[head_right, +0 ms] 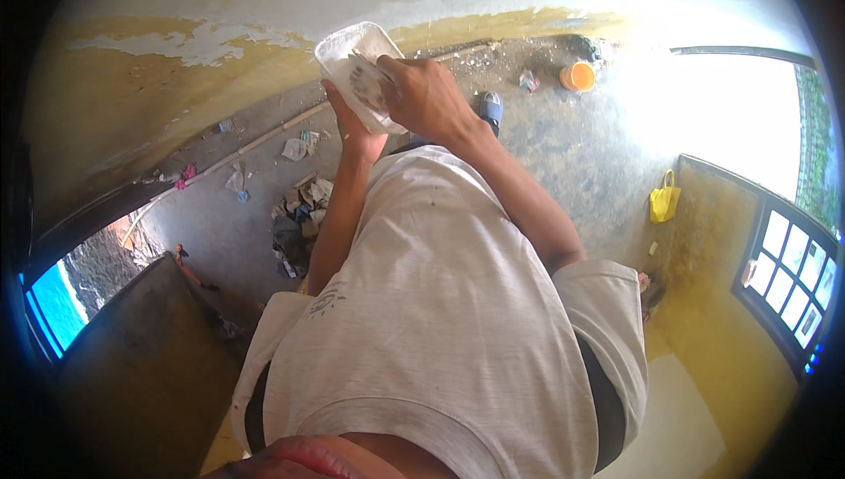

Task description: The person applies plaster to a wall with a putty knife and scrapes the plaster within a plastic container.

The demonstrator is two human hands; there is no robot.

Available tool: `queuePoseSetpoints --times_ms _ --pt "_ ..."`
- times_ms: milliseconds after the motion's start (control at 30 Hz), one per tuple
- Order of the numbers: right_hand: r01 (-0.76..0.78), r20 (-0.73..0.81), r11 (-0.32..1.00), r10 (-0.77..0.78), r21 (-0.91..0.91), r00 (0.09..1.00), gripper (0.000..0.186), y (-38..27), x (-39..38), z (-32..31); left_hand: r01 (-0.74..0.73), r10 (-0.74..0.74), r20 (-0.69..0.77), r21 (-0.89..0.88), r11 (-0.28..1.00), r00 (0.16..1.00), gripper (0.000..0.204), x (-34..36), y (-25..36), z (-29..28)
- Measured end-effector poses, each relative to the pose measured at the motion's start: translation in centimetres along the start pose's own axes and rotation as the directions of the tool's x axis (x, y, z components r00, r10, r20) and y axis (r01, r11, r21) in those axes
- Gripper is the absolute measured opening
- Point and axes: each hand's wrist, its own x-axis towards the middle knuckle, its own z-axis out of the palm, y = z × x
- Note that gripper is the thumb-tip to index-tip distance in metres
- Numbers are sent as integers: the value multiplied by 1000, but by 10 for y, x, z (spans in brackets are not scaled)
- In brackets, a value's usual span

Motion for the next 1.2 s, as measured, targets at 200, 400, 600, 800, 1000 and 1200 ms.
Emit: queuePoseSetpoints --times_ms 200,400,600,800,1000,1200 --pt "26 -49 997 -22 75 999 12 -14 -4 -3 -27 27 15 2 1000 1000 75 -5 -1 -2" --pt "-81 -30 991 84 108 996 11 -16 4 -17 -66 65 -27 -17 998 998 79 -12 4 5" --pt "-92 32 991 89 93 995 17 -10 7 -13 -60 60 39 -19 998 997 74 -14 6 -1" --pt "-43 -14 997 44 66 999 10 -15 4 -3 -58 55 99 33 998 994 80 -10 12 -1" --pt "-59 -56 996 63 70 996 11 -12 1 -5 -41 41 10 -7 999 999 81 -11 12 1" --pt "-113 -42 989 117 99 992 13 -29 9 -22 -104 104 -8 34 994 995 91 -7 9 -4"
